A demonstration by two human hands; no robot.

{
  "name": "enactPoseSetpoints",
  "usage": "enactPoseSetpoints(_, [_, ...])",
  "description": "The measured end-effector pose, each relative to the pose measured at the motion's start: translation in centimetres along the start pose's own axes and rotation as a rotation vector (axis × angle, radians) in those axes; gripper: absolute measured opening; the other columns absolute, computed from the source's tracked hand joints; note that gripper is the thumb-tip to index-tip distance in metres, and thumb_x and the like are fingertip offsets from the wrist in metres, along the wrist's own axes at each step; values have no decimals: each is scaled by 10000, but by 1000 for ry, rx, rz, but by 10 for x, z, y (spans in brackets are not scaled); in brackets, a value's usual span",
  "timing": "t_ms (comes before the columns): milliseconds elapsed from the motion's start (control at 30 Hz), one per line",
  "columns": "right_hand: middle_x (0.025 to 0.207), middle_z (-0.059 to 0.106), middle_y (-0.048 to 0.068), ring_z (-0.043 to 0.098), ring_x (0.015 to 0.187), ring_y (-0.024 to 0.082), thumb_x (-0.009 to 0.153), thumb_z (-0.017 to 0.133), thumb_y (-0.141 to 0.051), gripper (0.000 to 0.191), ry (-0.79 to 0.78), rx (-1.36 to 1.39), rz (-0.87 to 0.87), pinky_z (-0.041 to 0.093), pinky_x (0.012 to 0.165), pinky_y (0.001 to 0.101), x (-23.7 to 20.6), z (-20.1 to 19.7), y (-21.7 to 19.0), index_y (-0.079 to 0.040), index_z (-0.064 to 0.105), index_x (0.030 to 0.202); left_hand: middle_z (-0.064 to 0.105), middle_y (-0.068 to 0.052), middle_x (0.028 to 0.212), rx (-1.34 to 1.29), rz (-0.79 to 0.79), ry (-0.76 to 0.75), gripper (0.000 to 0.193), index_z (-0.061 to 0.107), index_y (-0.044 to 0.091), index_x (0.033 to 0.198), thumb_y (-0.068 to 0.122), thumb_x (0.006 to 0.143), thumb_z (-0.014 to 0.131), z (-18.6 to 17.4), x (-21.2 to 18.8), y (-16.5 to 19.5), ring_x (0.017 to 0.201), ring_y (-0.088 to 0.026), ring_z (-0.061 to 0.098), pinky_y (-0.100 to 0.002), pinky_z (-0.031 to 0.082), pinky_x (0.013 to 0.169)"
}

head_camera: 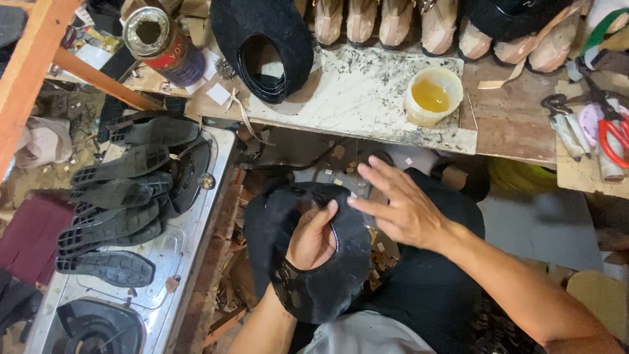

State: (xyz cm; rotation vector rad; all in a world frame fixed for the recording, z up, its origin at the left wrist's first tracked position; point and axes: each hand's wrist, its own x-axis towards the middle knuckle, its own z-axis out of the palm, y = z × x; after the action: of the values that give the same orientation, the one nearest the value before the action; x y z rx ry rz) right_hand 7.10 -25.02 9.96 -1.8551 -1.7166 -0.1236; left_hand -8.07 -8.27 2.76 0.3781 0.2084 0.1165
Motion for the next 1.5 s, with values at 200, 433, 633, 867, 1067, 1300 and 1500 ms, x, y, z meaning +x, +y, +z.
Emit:
enactPoseSetpoints(200, [1535, 449, 130, 415, 1463, 410, 783, 742, 30, 553, 13, 28, -87, 420, 1161, 526, -7, -9, 1, -240, 710, 1264, 708, -86, 1201, 40, -9, 18, 253, 613, -13, 1257, 111, 1083, 477, -1, -7, 0, 1090, -178, 674, -337, 548, 942])
enactPoseSetpoints(433, [1481, 475, 147, 449, 1421, 399, 838, 735, 18, 425, 89, -2, -69, 465, 1114, 496, -10, -10, -7, -192, 776, 1205, 687, -149, 1251, 14, -18, -81, 309, 599, -68, 1315, 166, 1147, 487, 30, -6, 13, 1125, -229, 678, -374, 537, 994])
enactPoseSetpoints(633, [1467, 494, 175, 596, 1271, 287, 813, 723, 24, 431, 186, 182, 94, 532, 1042, 380, -10, -12, -24, -138, 709, 1212, 689, -167, 1264, -103, 33, -41, 398, 582, -49, 1319, 260, 1100, 460, 48, -8, 18, 1137, -267, 680, -424, 512, 1033])
enactPoseSetpoints(867, [1275, 601, 80, 702, 844, 132, 844, 718, -103, 540, -154, 517, 645, 616, 729, 268, 1, -13, -24, -78, 597, 1369, 672, -47, 1038, 311, -83, 19, 155, 647, -1, 1200, 132, 1130, 609, -19, 3, -9, 851, -131, 625, -285, 493, 709])
enactPoseSetpoints(1067, [1483, 551, 99, 598, 1348, 329, 927, 749, -388, 383, 86, -231, 466, 499, 1136, 464, 21, -42, 89, -116, 726, 1196, 721, -51, 963, 326, -214, 141, 176, 665, 15, 1095, 123, 994, 569, -54, -14, -8, 839, -154, 690, -292, 555, 747])
enactPoseSetpoints(1300, [1652, 238, 169, 108, 1490, 493, 640, 880, -535, 607, -124, -396, 585, 81, 1117, 699, 37, -64, 146, -81, 791, 1033, 726, -54, 960, 224, -201, 163, 194, 659, 12, 1118, 126, 1003, 552, -27, -26, -6, 813, -164, 691, -316, 554, 742])
enactPoseSetpoints(1500, [1538, 550, 83, 324, 1572, 356, 875, 772, -356, 329, 97, -137, 588, 232, 1285, 548, 3, -57, 110, -67, 734, 722, 716, -72, 953, 301, -173, 175, 225, 648, -12, 1125, 184, 1057, 561, -16, -29, 10, 806, -183, 695, -327, 560, 722])
